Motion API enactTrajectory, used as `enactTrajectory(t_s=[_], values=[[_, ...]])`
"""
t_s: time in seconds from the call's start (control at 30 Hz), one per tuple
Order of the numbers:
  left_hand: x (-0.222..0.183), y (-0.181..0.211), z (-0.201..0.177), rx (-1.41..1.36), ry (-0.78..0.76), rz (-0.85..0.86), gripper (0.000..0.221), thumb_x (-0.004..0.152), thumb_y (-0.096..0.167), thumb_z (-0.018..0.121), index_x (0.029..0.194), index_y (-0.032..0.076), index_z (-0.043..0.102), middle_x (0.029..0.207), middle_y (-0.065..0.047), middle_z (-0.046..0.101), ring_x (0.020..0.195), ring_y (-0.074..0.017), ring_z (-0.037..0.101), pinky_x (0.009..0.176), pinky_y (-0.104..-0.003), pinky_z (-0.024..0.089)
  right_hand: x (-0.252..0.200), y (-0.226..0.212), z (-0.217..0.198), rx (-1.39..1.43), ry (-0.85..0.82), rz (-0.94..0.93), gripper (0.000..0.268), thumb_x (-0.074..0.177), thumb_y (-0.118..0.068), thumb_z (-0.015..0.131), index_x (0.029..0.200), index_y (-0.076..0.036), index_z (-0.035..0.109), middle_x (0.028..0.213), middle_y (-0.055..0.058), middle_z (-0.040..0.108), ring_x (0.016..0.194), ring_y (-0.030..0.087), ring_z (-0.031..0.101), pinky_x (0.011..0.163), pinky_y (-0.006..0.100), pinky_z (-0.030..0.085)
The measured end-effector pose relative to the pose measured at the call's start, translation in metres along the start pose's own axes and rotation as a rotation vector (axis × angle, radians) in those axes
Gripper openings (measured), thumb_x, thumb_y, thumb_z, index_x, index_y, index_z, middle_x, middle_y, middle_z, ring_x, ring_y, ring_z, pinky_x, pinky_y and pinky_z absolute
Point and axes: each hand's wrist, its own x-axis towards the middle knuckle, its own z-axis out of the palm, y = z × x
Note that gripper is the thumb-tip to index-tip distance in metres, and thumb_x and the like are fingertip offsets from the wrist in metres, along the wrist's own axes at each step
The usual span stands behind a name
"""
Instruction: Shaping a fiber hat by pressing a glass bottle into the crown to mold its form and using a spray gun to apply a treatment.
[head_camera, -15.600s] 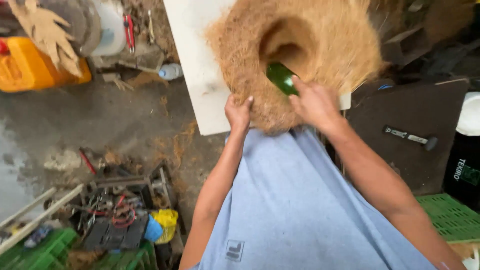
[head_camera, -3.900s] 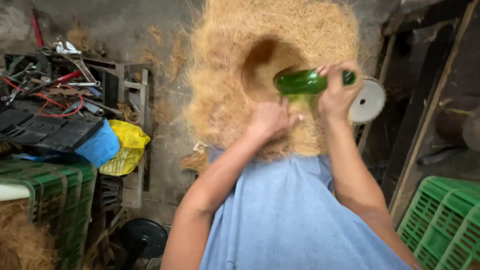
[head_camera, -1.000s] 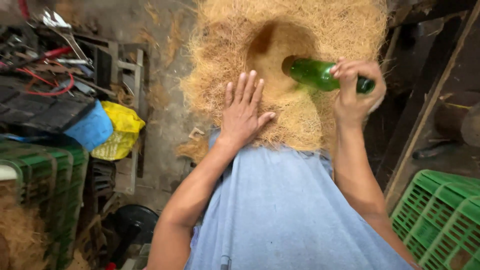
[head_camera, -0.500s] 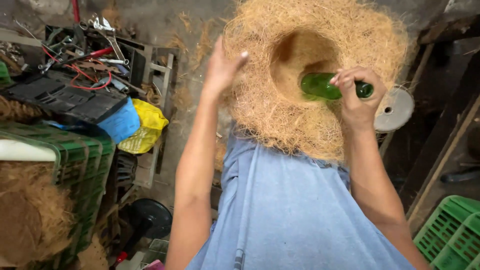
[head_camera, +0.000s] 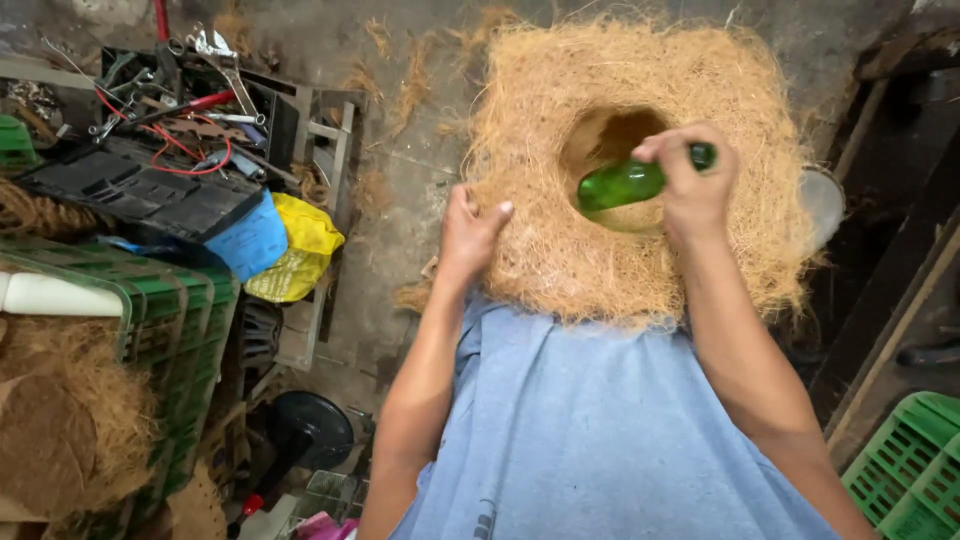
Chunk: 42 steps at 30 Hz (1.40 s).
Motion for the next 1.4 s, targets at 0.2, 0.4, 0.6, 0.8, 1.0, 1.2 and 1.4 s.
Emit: enactTrajectory(t_s=[0.2, 0.4, 0.6, 0.8, 1.0, 1.2, 1.4], values=[[0.009, -0.02, -0.011, 0.026, -0.005, 0.056, 0.05, 0.085, 0.012, 0.083, 0.124, 0.002, 0.054, 0.099, -0.022, 0.075, 0.083, -0.0284, 0.075, 0.068, -0.041, 0.063, 0.017, -0.046, 0.066, -0.227, -0.217, 0.108, 0.019, 0.093, -0.006, 0.08, 0.077, -0.009, 0.068, 0.065, 0.008, 0.065, 0.063, 0.015, 0.064, 0.07, 0.031, 0.053], [0.025, -0.044, -0.015, -0.028, -0.03, 0.081, 0.045, 0.085, 0.01, 0.082, 0.121, 0.001, 0.056, 0.096, -0.02, 0.075, 0.079, -0.0257, 0.075, 0.066, -0.04, 0.063, 0.08, 0.043, 0.08, -0.271, -0.044, -0.189, 0.033, 0.102, -0.014, 0.08, 0.074, -0.01, 0.063, 0.059, 0.004, 0.059, 0.059, 0.014, 0.058, 0.062, 0.03, 0.051], [0.016, 0.056, -0.02, 0.328, 0.06, 0.093, 0.089, 0.083, 0.056, 0.079, 0.15, 0.009, 0.044, 0.145, -0.034, 0.052, 0.126, -0.0519, 0.059, 0.104, -0.06, 0.049, 0.004, -0.01, 0.122, -0.36, -0.221, -0.121, 0.019, 0.094, -0.013, 0.075, 0.078, -0.01, 0.065, 0.06, 0.007, 0.058, 0.059, 0.017, 0.056, 0.057, 0.033, 0.043], [0.131, 0.032, -0.016, 0.347, 0.171, 0.139, 0.028, 0.069, 0.052, 0.084, 0.063, 0.025, 0.076, 0.053, 0.002, 0.066, 0.051, -0.0147, 0.064, 0.051, -0.027, 0.05, -0.036, 0.031, 0.105, -0.422, -0.324, -0.298, 0.023, 0.095, -0.02, 0.076, 0.078, -0.012, 0.064, 0.068, 0.005, 0.063, 0.064, 0.029, 0.062, 0.063, 0.037, 0.05], [0.127, 0.038, -0.008, -0.03, -0.014, 0.038, 0.025, 0.078, 0.036, 0.083, 0.077, 0.014, 0.072, 0.062, 0.001, 0.064, 0.055, -0.005, 0.058, 0.047, -0.017, 0.042, -0.057, 0.034, 0.087, -0.353, -0.322, -0.349, 0.03, 0.098, -0.027, 0.076, 0.074, -0.015, 0.061, 0.061, 0.002, 0.057, 0.056, 0.024, 0.055, 0.067, 0.038, 0.051], [0.144, 0.024, -0.02, -0.107, 0.017, -0.043, 0.017, 0.085, 0.02, 0.08, 0.094, 0.011, 0.069, 0.076, 0.004, 0.066, 0.066, -0.0066, 0.062, 0.052, -0.016, 0.048, -0.065, 0.062, 0.079, -0.384, -0.307, -0.461, 0.029, 0.097, -0.029, 0.076, 0.078, -0.012, 0.063, 0.065, 0.007, 0.057, 0.059, 0.032, 0.059, 0.072, 0.045, 0.053], [0.136, 0.032, -0.022, -0.147, -0.105, -0.047, 0.036, 0.089, 0.033, 0.082, 0.113, 0.01, 0.069, 0.088, 0.0, 0.07, 0.066, -0.0059, 0.065, 0.046, -0.013, 0.048, -0.073, 0.053, 0.08, -0.37, -0.311, -0.463, 0.027, 0.094, -0.028, 0.078, 0.08, -0.009, 0.064, 0.065, 0.009, 0.058, 0.06, 0.036, 0.061, 0.081, 0.05, 0.055]])
